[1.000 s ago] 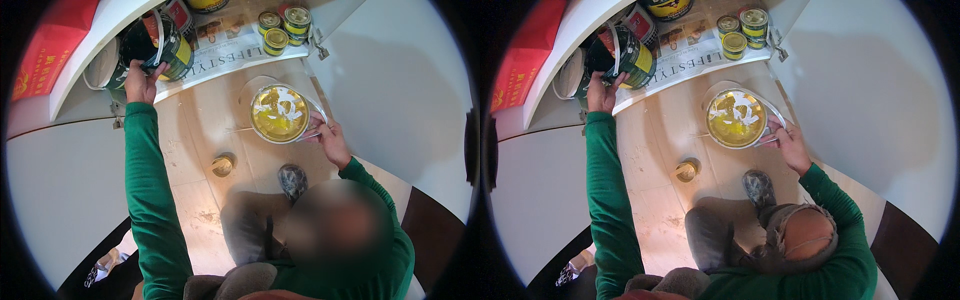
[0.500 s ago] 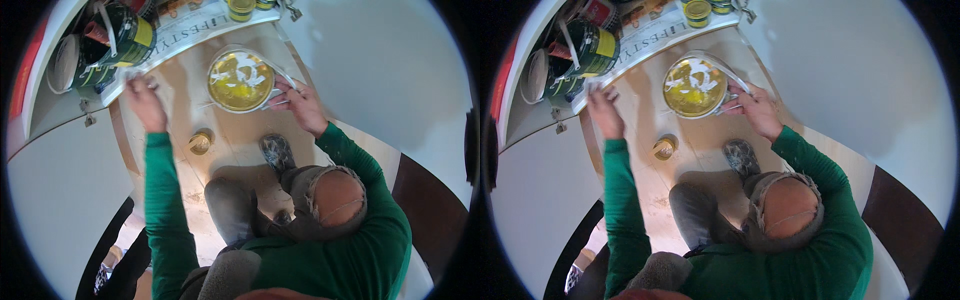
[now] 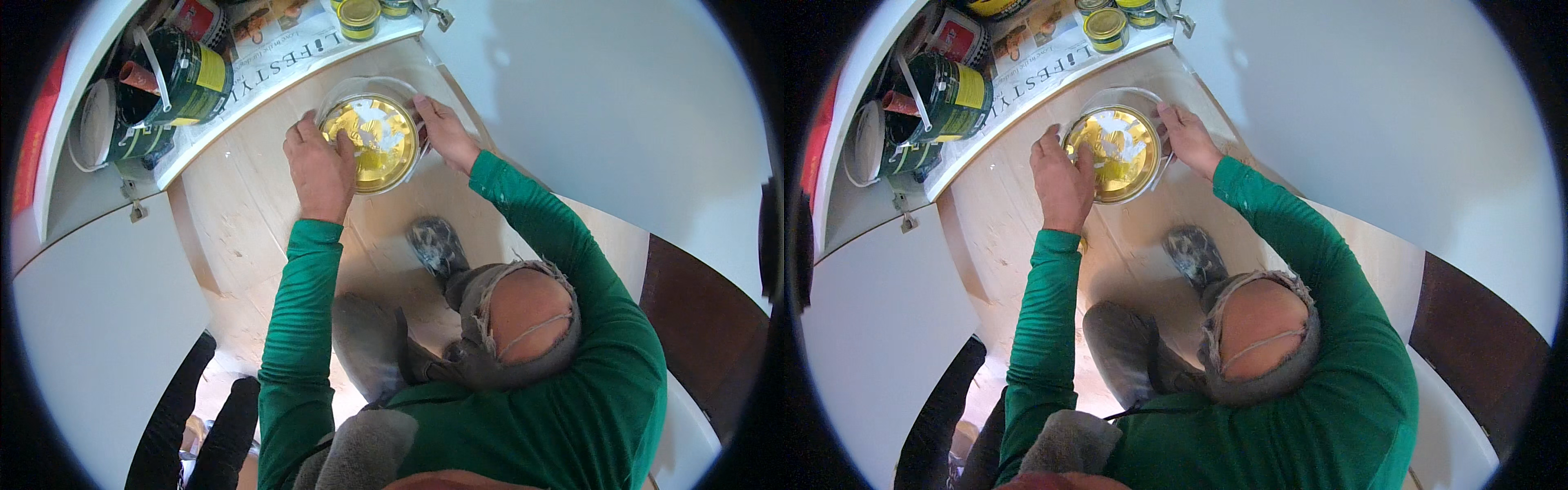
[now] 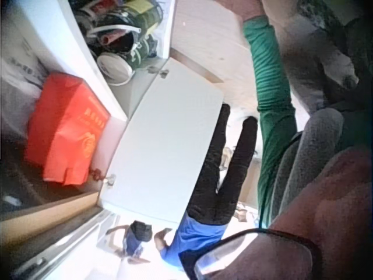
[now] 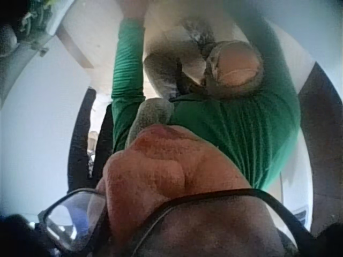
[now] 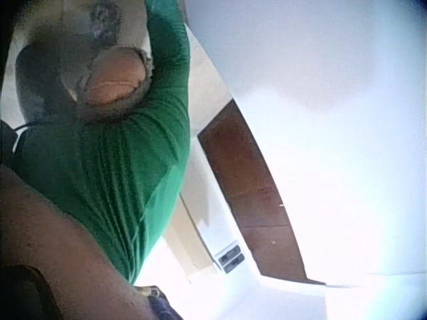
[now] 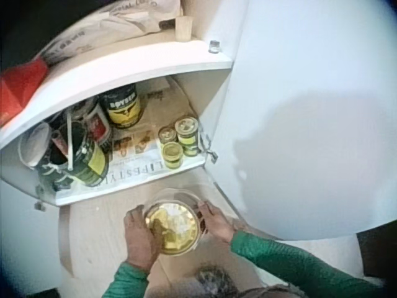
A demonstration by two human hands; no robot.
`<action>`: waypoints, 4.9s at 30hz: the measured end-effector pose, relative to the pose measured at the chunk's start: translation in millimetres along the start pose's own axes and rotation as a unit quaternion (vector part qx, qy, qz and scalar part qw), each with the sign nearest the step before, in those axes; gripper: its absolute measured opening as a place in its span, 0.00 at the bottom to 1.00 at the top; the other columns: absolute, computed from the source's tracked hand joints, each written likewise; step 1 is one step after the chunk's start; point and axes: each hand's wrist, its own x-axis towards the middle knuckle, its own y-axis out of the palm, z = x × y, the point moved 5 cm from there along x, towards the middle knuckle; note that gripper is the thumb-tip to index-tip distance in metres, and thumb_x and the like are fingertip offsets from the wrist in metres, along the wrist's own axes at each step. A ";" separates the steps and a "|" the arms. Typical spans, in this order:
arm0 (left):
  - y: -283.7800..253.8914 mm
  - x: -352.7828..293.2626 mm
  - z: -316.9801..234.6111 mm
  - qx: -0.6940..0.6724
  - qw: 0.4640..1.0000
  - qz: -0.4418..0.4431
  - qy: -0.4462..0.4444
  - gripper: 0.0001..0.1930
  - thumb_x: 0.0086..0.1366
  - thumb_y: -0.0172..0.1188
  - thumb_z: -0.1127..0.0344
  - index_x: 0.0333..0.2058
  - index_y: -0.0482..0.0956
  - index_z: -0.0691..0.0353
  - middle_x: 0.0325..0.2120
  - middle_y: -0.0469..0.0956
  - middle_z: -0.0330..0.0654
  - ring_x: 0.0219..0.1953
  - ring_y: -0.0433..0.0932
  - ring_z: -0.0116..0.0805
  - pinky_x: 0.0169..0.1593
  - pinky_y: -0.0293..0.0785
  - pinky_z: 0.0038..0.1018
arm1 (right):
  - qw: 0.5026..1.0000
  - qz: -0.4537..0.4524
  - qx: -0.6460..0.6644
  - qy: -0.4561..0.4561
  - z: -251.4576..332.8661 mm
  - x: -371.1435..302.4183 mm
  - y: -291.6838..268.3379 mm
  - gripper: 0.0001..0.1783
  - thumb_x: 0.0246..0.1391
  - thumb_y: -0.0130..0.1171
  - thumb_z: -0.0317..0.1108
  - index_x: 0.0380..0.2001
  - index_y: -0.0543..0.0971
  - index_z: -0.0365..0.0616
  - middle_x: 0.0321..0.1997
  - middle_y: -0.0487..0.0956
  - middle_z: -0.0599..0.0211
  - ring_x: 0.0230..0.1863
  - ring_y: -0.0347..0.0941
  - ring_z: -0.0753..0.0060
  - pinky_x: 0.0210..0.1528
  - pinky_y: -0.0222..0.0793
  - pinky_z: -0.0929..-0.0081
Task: The person handles a small stick, then picks up a small container and walks to a cabinet. They open the cabinet, retrieve a paint bucket, and pour some of its contents into the small container.
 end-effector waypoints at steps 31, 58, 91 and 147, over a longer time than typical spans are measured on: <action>29.3 17.1 -22.1 0.055 0.992 -0.099 0.061 0.18 0.63 0.68 0.61 0.45 0.80 0.70 0.41 0.79 0.56 0.46 0.75 0.57 0.53 0.72 0.46 | 0.962 -0.263 0.059 -0.041 -97.6 40.0 20.2 0.26 0.73 0.46 0.46 0.41 0.83 0.32 0.41 0.85 0.42 0.44 0.82 0.43 0.50 0.73 0.53; -105.6 -121.8 14.1 -0.132 0.975 -0.056 0.169 0.11 0.60 0.64 0.80 0.41 0.78 0.63 0.38 0.78 0.48 0.40 0.78 0.48 0.46 0.76 0.39 | 0.980 -0.108 0.165 0.027 -71.4 24.5 4.9 0.25 0.73 0.49 0.53 0.45 0.82 0.41 0.24 0.75 0.71 0.21 0.70 0.76 0.23 0.69 0.71; 46.2 -184.4 75.1 -0.198 0.948 0.049 -0.243 0.17 0.66 0.67 0.64 0.50 0.77 0.64 0.46 0.80 0.52 0.44 0.82 0.48 0.47 0.80 0.41 | 0.919 0.161 -0.245 -0.262 -1.1 17.4 -17.7 0.38 0.62 0.52 0.19 0.74 0.64 0.53 0.76 0.61 0.55 0.77 0.58 0.55 0.71 0.67 0.64; 21.0 -179.2 126.6 -0.216 0.938 -0.070 -0.262 0.37 0.60 0.74 0.63 0.64 0.68 0.71 0.58 0.73 0.55 0.59 0.73 0.45 0.60 0.72 0.39 | 0.906 0.138 -0.282 -0.285 13.6 18.4 -1.6 0.40 0.60 0.56 0.18 0.75 0.62 0.48 0.76 0.64 0.55 0.76 0.60 0.58 0.74 0.62 0.63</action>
